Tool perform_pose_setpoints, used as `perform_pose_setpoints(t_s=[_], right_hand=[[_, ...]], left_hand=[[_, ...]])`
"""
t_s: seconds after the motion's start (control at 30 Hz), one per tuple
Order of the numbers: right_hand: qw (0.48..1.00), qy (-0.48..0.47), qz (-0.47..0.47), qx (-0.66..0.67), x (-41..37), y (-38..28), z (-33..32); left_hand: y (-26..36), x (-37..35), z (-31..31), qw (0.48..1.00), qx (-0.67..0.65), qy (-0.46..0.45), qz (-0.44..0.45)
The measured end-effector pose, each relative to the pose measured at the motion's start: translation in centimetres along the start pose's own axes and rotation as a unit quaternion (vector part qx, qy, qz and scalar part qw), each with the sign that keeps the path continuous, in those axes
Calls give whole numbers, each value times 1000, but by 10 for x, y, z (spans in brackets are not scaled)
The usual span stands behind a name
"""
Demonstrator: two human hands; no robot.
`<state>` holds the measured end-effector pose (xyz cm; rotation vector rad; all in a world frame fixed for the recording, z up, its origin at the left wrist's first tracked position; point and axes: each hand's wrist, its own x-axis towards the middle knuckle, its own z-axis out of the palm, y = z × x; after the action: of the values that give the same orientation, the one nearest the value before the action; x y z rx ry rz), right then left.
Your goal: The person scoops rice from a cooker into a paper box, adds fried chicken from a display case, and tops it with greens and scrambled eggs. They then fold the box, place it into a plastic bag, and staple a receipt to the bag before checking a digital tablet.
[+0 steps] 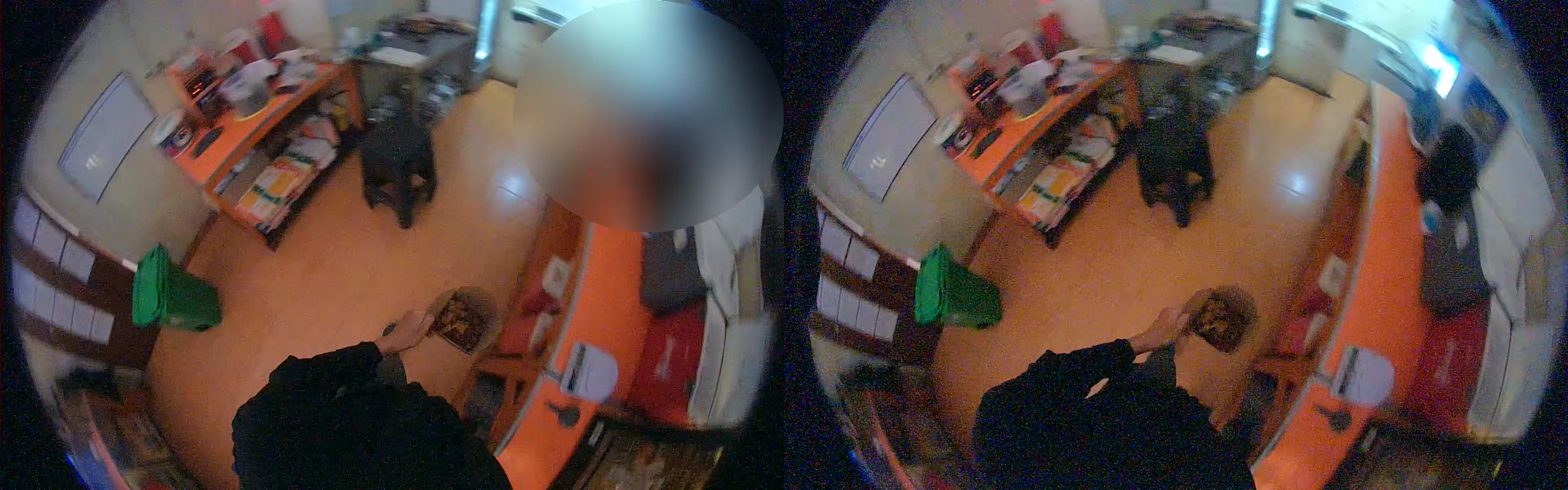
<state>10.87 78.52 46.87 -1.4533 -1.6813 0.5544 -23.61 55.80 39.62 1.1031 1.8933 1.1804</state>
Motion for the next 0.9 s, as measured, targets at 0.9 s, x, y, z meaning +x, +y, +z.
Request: perform_pose_setpoints(t_s=[0.9], right_hand=[[831, -531, -155, -59, 177, -502, 738]], left_hand=[[-218, 231, -546, 896, 37, 393, -204]])
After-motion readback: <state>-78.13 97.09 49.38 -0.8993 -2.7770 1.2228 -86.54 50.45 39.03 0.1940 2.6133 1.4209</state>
